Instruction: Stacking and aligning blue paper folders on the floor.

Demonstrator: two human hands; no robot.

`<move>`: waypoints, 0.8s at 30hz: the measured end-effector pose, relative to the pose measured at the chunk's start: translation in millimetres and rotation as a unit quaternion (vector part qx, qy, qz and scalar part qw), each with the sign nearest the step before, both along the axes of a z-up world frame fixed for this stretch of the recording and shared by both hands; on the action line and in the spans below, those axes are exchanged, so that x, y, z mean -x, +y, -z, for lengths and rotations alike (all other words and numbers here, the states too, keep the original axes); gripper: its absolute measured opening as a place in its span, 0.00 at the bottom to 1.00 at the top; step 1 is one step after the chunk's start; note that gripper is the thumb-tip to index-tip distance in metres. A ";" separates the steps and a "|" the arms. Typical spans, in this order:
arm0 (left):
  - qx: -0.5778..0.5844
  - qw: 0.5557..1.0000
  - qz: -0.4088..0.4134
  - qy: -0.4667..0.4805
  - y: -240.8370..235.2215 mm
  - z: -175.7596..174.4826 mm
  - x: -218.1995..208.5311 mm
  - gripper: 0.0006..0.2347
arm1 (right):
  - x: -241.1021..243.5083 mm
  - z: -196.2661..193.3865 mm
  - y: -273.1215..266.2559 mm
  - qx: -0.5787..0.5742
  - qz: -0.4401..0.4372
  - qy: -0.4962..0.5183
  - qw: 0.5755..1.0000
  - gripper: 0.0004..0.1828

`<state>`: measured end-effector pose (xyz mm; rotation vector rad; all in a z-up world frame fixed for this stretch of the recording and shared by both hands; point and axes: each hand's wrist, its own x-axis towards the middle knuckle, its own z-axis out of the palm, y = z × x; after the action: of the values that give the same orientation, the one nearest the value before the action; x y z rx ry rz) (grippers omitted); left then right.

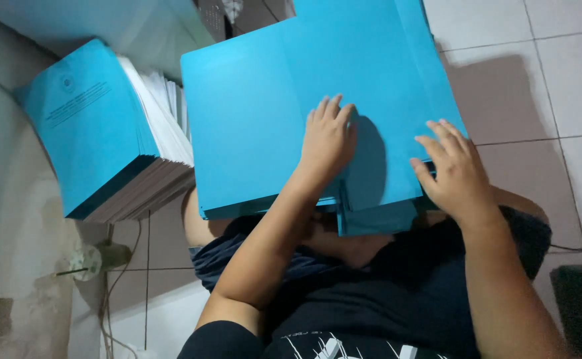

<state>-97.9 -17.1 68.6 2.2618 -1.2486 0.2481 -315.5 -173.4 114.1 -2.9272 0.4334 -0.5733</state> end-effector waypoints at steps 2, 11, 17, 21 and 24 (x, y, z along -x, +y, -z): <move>-0.060 0.994 -0.073 -0.048 31.7 -7.0 -13.3 0.20 | -17.2 7.7 30.4 0.011 -0.085 0.043 0.995 0.28; -0.152 0.984 -0.085 0.042 55.1 14.1 -38.4 0.26 | -210.1 43.5 12.2 -0.001 -0.081 0.215 0.973 0.44; -0.115 0.986 -0.122 0.003 52.0 27.3 -42.0 0.28 | -373.5 66.3 -22.0 -0.027 -0.106 0.142 0.984 0.40; -0.066 0.988 -0.139 0.017 51.5 33.3 -44.6 0.28 | -391.8 56.4 -24.4 -0.055 -0.014 0.115 0.992 0.40; -0.085 0.985 -0.148 0.024 47.4 37.6 -42.4 0.29 | -362.1 40.0 -37.6 -0.093 0.104 0.120 0.983 0.41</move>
<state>-55.5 30.3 31.1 2.5845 -0.9351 0.1994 46.5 -211.0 74.1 -2.7965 0.7828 -0.1857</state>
